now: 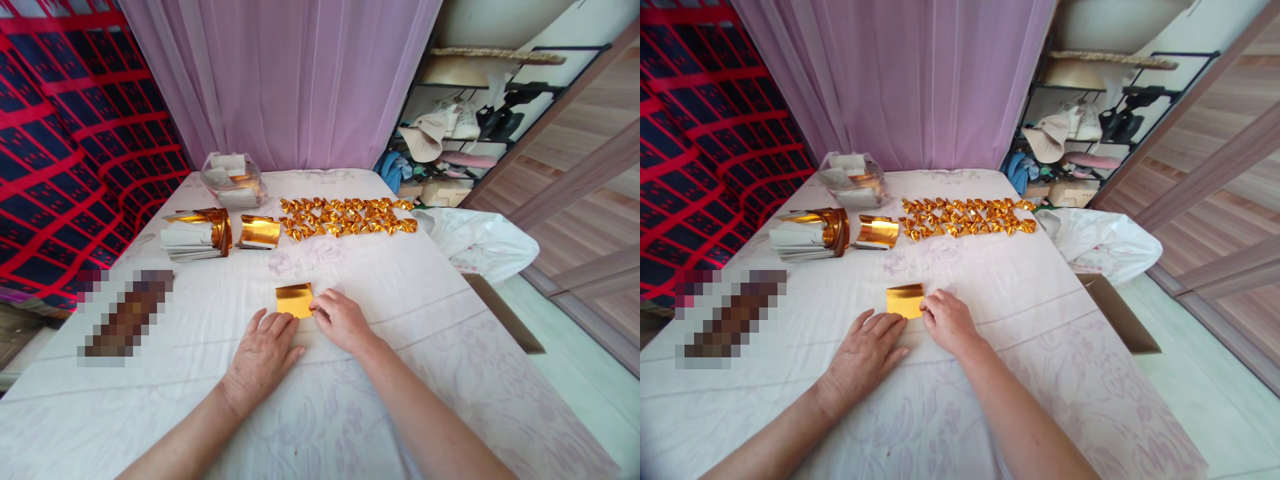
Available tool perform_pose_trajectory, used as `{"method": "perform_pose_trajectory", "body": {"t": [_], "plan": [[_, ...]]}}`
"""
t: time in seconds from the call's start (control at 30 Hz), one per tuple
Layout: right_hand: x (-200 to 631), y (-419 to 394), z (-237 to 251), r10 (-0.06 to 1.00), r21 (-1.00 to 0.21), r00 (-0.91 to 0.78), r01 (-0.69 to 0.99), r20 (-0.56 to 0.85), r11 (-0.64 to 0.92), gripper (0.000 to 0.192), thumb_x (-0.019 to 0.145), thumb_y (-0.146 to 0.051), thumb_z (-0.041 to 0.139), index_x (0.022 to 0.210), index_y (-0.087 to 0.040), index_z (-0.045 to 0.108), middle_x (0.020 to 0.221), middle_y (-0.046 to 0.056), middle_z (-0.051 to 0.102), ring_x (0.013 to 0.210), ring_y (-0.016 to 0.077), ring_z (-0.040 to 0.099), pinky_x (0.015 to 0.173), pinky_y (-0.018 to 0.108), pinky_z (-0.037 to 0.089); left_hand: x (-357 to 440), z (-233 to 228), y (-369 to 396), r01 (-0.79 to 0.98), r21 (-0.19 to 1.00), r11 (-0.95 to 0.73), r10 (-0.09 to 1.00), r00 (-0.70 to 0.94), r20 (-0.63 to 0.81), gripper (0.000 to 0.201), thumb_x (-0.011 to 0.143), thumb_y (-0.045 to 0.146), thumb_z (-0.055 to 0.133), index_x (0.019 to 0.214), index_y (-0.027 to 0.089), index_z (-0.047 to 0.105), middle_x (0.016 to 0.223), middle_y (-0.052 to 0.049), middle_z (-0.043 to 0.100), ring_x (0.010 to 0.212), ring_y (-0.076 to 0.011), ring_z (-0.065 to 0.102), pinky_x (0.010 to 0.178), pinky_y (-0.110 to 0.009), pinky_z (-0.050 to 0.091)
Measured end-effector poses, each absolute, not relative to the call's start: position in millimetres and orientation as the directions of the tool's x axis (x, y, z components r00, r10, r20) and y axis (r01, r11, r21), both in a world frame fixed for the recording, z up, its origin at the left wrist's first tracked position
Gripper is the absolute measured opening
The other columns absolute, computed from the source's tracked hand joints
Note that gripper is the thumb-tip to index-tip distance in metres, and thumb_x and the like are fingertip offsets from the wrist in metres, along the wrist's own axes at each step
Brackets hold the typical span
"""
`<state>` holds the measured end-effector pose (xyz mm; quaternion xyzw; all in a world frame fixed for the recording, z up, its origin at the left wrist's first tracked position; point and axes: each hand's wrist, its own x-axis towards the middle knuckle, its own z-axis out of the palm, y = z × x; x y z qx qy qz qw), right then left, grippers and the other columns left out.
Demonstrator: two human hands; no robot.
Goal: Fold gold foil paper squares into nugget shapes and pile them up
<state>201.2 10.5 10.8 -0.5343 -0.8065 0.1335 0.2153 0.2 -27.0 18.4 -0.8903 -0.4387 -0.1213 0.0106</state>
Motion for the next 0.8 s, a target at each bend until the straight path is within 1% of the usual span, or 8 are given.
{"method": "perform_pose_trajectory", "body": {"t": [0.13,0.2,0.33,0.47,0.53,0.63,0.8], "plan": [[203.1,11.2,10.0,0.92,-0.447,-0.345,0.804,0.186,0.391,0.017,0.082,-0.009,0.057,0.088,-0.023,0.065,0.089,0.001,0.064,0.087,0.0156,0.06,0.075,0.025,0.044,-16.0,19.9,-24.7,0.789,0.12,-0.602,0.787,0.56,0.259,0.031,0.096,0.038,0.046,0.112,0.018,0.064,0.109,-0.008,0.069,0.102,-0.0258,0.062,0.104,-0.053,0.035],[203.1,11.0,9.0,0.918,-0.441,-0.345,0.806,0.193,0.395,0.017,0.082,-0.009,0.056,0.086,-0.023,0.064,0.088,0.001,0.063,0.085,0.0154,0.059,0.074,0.025,0.043,-21.3,19.8,-23.0,0.778,0.145,-0.611,0.78,0.56,0.28,0.03,0.098,0.035,0.043,0.11,0.019,0.065,0.107,-0.007,0.07,0.1,-0.0239,0.063,0.103,-0.051,0.037],[200.3,8.3,7.6,0.904,-0.439,-0.336,0.793,0.263,0.423,0.018,0.082,-0.008,0.054,0.088,-0.023,0.063,0.086,0.002,0.063,0.084,0.0158,0.059,0.073,0.025,0.044,-24.4,16.1,-19.3,0.762,0.174,-0.624,0.768,0.557,0.315,0.029,0.098,0.032,0.043,0.11,0.019,0.066,0.107,-0.007,0.069,0.097,-0.0228,0.063,0.099,-0.049,0.042],[194.9,4.0,8.3,0.863,-0.452,-0.384,0.738,0.329,0.501,0.015,0.082,-0.014,0.06,0.094,-0.023,0.064,0.095,0.003,0.064,0.09,0.0173,0.058,0.08,0.029,0.045,-23.6,12.5,-17.3,0.753,0.214,-0.622,0.771,0.542,0.334,0.027,0.096,0.028,0.046,0.111,0.019,0.067,0.107,-0.009,0.068,0.095,-0.0237,0.062,0.093,-0.048,0.047],[193.1,3.0,8.3,0.843,-0.438,-0.432,0.721,0.321,0.537,0.015,0.082,-0.018,0.065,0.095,-0.024,0.066,0.098,0.003,0.064,0.092,0.0181,0.058,0.081,0.03,0.045,-22.7,12.1,-17.0,0.734,0.235,-0.637,0.762,0.551,0.341,0.026,0.096,0.025,0.047,0.111,0.018,0.067,0.105,-0.009,0.068,0.094,-0.0236,0.061,0.09,-0.046,0.048],[193.0,3.6,7.6,0.834,-0.432,-0.468,0.714,0.291,0.551,0.014,0.082,-0.02,0.068,0.095,-0.024,0.068,0.096,0.002,0.064,0.09,0.0181,0.057,0.08,0.031,0.045,-21.6,12.0,-16.8,0.708,0.258,-0.657,0.746,0.565,0.351,0.026,0.097,0.024,0.045,0.109,0.019,0.068,0.102,-0.008,0.069,0.091,-0.0224,0.061,0.087,-0.044,0.049],[194.2,6.1,7.3,0.829,-0.431,-0.479,0.708,0.288,0.559,0.007,0.086,-0.025,0.067,0.093,-0.025,0.069,0.093,0.003,0.065,0.089,0.0175,0.057,0.08,0.031,0.045,-24.4,8.8,-14.5,0.705,0.289,-0.648,0.756,0.547,0.36,0.026,0.097,0.025,0.046,0.109,0.02,0.069,0.101,-0.008,0.069,0.089,-0.0214,0.062,0.083,-0.04,0.051]]}}
